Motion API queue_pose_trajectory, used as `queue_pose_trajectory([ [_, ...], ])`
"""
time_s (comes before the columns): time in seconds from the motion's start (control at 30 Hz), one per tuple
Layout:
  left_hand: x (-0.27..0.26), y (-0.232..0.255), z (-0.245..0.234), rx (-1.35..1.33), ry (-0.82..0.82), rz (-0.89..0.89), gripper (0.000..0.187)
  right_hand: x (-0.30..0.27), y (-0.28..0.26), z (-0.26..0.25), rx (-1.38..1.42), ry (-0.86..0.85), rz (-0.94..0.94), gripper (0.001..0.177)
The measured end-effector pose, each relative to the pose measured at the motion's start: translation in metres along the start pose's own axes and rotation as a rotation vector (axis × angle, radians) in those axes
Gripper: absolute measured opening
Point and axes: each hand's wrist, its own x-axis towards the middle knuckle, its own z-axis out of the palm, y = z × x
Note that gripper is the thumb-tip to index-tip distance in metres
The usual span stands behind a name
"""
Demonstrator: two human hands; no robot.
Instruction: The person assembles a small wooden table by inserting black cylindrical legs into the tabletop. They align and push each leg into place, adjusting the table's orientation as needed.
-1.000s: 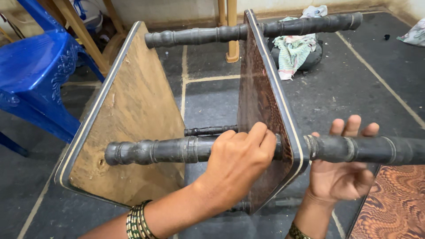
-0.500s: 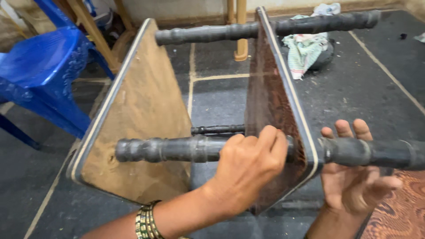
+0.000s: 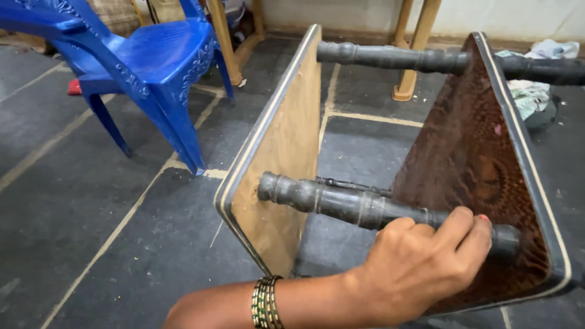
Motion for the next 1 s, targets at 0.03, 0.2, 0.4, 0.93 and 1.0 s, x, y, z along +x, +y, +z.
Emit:
queue_pose_trajectory([
  [0.03,-0.003,-0.002,-0.005,-0.022,0.014,0.001,0.02,-0.003,0.001,0.011,-0.053,-0.002,-0.022,0.061],
  [0.2,-0.027,-0.027,-0.059,-0.218,0.099,0.089,0.026,-0.017,-0.008,0.074,-0.339,-0.129,-0.219,0.051],
  [0.4,-0.081,-0.083,-0.135,-0.058,0.42,-0.057,0.007,-0.015,-0.043,0.178,-0.679,-0.421,-0.584,0.041],
  [0.93,-0.105,-0.122,-0.135,-0.526,0.098,-0.966,0.066,0.018,-0.084,0.281,-0.951,-0.754,-0.483,0.049],
  [1.0,-0.107,-0.12,-0.14,-0.506,0.085,-0.971,0.064,0.017,-0.085,0.28,-0.933,-0.752,-0.487,0.05],
])
